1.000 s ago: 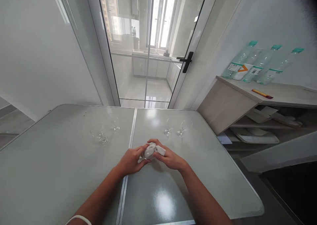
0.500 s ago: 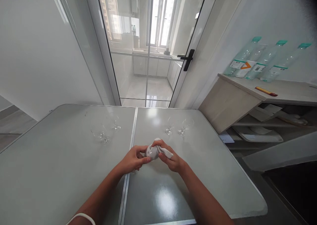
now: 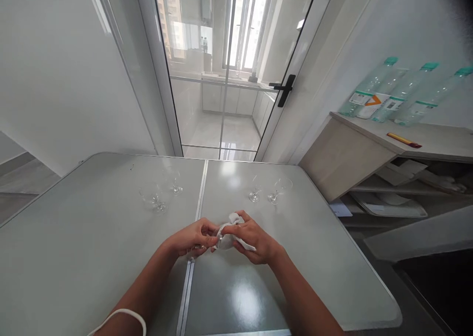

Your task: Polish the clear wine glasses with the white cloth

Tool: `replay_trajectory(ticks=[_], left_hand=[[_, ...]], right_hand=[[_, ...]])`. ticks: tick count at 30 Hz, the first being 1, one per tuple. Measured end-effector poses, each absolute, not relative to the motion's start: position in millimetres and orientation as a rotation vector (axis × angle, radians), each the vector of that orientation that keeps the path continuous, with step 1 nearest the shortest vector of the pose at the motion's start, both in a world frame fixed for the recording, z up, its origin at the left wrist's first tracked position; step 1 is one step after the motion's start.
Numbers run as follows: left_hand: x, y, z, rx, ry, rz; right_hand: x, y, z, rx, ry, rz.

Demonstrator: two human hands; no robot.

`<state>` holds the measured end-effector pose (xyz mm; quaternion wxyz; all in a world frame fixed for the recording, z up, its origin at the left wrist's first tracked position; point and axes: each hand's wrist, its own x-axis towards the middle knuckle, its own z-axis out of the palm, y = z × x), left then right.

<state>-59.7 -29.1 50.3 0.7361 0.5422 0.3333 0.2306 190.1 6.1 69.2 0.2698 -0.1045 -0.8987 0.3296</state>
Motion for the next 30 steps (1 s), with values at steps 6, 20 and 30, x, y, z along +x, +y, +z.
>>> replay_trajectory(ticks=[6,20,30], left_hand=[[-48,-33,31,2.070,1.212,0.853],[-29,-33,34,1.391,1.220,0.761],[-42,-27,27,0.611,0.682,0.566]], right_hand=[[188,9,71,-0.765,-1.876,1.549],[184,12,72,-0.836,-1.697,1.856],[180,3,70,-0.594,-2.296,0.901]])
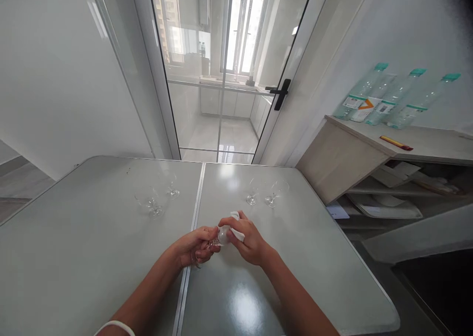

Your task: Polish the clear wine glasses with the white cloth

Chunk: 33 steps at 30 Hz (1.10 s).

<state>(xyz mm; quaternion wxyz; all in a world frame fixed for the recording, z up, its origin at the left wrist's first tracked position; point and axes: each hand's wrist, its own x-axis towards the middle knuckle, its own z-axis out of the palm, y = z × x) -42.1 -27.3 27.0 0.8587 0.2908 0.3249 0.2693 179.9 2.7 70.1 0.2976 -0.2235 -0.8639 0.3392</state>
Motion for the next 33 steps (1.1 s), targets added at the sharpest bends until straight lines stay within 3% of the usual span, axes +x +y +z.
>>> replay_trajectory(ticks=[3,6,12,17,23,26,29,33], left_hand=[[-47,-28,31,0.667,0.661,0.501],[-47,-29,37,0.906,0.738,0.587],[-33,-33,20,1.799,1.299,1.011],[-20,-38,7,2.180,1.394,0.897],[-7,-40,15,1.370,0.940,0.619],[-18,-38,19,1.175,0.738,0.474],[-29,-39,23,1.363,0.626,0.532],[-29,-44,14,1.996,0.877,0.870]], right_hand=[[182,4,63,-0.334,-2.410,0.624],[182,6,58,-0.267,-2.383,0.605],[179,12,61,-0.826,-1.848,1.335],[181,3,46,-1.069,-1.429,1.672],[194,-40,31,-1.100,-1.537,1.358],[200,-68,39,-0.933,-1.975,0.935],[198,-89,51,-0.664,-2.362,0.581],[189,-95,58,-0.923,-2.089,0.769]])
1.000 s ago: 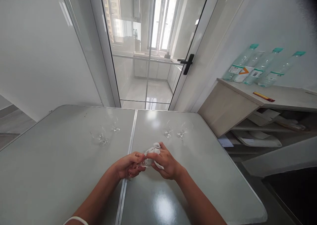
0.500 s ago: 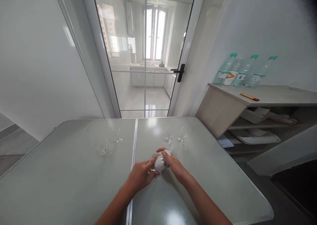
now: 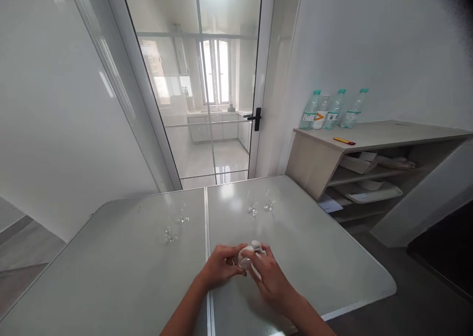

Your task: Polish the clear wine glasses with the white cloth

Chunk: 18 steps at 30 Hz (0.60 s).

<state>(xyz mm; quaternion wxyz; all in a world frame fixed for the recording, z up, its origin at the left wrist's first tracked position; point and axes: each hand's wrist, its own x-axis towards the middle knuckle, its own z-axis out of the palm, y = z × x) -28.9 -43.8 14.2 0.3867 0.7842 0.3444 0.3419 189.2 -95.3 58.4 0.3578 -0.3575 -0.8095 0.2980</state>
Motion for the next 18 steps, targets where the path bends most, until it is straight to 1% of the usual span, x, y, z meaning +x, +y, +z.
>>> replay_trajectory(ticks=[3,5,6,8,10,12,16,18], left_hand=[[-22,-47,-3,2.499,0.986,0.991],[-19,-48,-11,2.710,0.947,0.959],[-17,-49,-14,2.757,0.921,0.937],[-15,-51,-15,2.727,0.894,0.909],[-11,-52,-13,2.532,0.910,0.898],[-8,-52,-9,2.230,0.904,0.862],[-7,-51,8,1.683,0.692,0.750],[-10,-53,19,1.526,0.575,0.662]], right_hand=[[189,-88,48,-1.131,-1.524,1.227],[194,-85,37,-1.100,-1.125,1.520],[197,-85,33,-1.061,-0.975,1.626],[202,-89,28,-1.013,-0.865,1.695],[204,-96,33,-1.020,-1.018,1.586],[203,-105,44,-1.038,-1.307,1.396],[203,-119,68,-1.077,-1.844,1.039],[206,-122,70,-0.977,-2.134,0.802]])
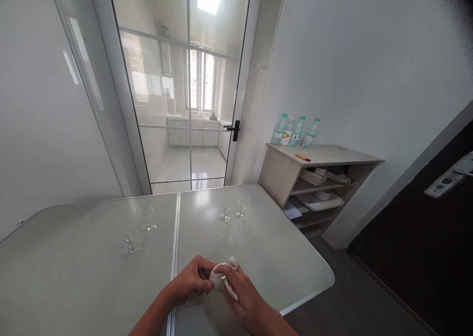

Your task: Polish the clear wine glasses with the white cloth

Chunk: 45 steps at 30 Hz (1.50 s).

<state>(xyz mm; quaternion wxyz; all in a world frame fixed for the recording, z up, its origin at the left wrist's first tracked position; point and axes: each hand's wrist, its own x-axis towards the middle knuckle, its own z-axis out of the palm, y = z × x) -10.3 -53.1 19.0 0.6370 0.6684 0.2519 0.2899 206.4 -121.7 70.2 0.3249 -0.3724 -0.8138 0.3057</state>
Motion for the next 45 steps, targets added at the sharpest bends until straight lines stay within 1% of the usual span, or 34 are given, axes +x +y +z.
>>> replay_trajectory(ticks=[3,5,6,8,11,13,15,17,21,25,28,31,34,36,39,40,41,43,45], left_hand=[[-15,-56,30,1.438,0.456,0.483],[-16,-57,29,1.518,0.461,0.459],[-16,-56,24,1.615,0.506,0.498],[-14,-53,11,1.915,0.658,0.665],[-12,-47,-10,2.454,0.822,0.890],[-9,-46,-16,2.679,0.830,0.912],[-5,-48,-14,2.654,0.850,0.882],[0,-53,-4,2.398,0.875,0.831],[7,-61,17,1.676,0.757,0.612],[4,-60,23,1.304,0.708,0.481],[3,-57,19,1.235,0.681,0.494],[4,-50,10,1.285,0.748,0.642],[6,-45,0,1.344,0.875,0.826],[8,-45,-5,1.367,0.901,0.861],[13,-48,-9,1.365,0.866,0.846],[15,-49,-9,1.354,0.845,0.851],[17,-50,-10,1.340,0.826,0.862],[20,-51,-10,1.308,0.812,0.919],[21,-48,-10,1.283,0.833,0.997]], right_hand=[[213,-123,62,-0.682,-2.496,0.477],[216,-122,56,-0.611,-2.537,0.457],[216,-121,53,-0.661,-2.472,0.537],[216,-118,50,-0.842,-2.183,0.831],[215,-107,47,-1.012,-1.453,1.362],[217,-98,43,-0.992,-1.007,1.641],[219,-90,38,-0.984,-0.784,1.769],[220,-86,34,-1.038,-0.828,1.716],[220,-88,37,-1.131,-1.152,1.477],[224,-90,51,-1.118,-1.354,1.381],[232,-84,52,-1.087,-1.287,1.248],[252,-71,43,-1.061,-0.879,1.136],[277,-52,36,-0.913,-0.554,1.077],[288,-40,37,-0.816,-0.472,0.996],[280,-32,42,-0.802,-0.428,0.876],[270,-32,42,-0.814,-0.441,0.902],[256,-35,42,-0.824,-0.480,1.004],[224,-44,40,-0.771,-0.622,1.351],[193,-56,36,-0.655,-0.671,1.553]])
